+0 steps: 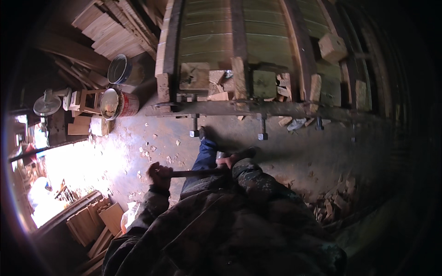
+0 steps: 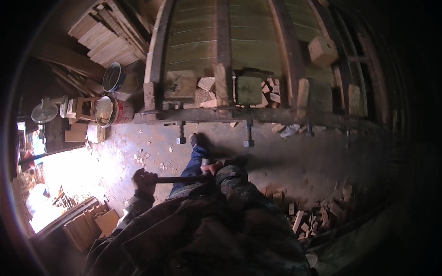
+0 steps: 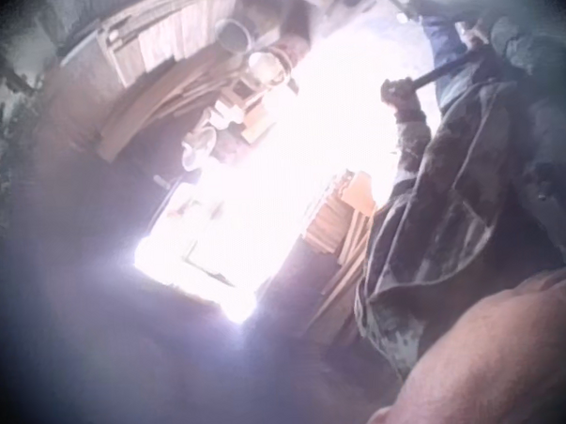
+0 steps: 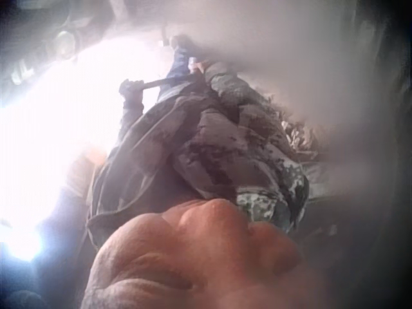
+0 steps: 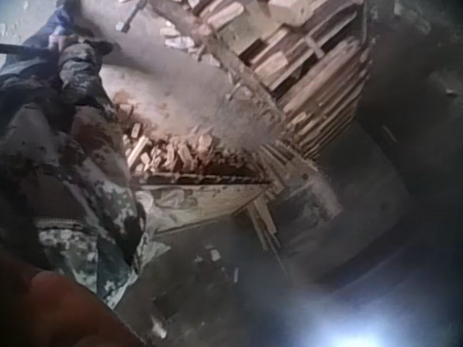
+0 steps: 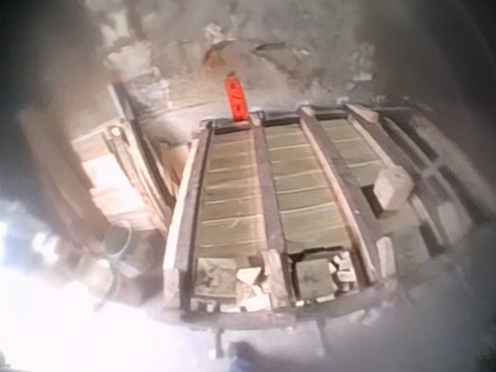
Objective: The person uses a long metal bar to tighten threaded bolts on a wooden frame, securing stacked planks. They repeatedly rotate the bar to apply torque, then place additional wooden pieces into the frame and continue tightening.
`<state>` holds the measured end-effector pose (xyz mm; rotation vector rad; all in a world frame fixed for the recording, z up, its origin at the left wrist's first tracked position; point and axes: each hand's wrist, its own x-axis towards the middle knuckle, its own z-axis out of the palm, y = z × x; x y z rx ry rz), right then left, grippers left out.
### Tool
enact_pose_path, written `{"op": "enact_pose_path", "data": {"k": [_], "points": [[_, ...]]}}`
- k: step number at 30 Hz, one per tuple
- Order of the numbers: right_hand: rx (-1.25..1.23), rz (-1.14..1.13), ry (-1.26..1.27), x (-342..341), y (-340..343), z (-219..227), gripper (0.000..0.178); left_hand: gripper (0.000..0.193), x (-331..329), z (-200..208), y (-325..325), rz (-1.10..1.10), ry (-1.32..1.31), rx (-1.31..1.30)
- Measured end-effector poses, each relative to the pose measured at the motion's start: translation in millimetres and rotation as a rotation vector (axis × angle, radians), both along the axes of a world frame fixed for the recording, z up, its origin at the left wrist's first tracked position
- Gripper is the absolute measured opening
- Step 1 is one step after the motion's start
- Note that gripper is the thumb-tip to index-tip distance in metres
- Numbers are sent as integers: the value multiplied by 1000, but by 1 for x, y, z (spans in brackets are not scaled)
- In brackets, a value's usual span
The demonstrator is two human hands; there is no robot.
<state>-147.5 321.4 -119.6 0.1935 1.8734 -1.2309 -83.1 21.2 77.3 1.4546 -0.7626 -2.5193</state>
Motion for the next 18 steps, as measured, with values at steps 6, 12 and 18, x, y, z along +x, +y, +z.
{"op": "enact_pose_path", "data": {"k": [6,12,18], "points": [[115,-454,24,-15,102,50,54,29,-5,-89,79,47,-242,138],[164,-310,252,-53,146,49,55,20,-5,-185,105,162,-262,248],[314,-220,194,-62,140,31,83,31,1,-265,105,200,-448,272]]}}
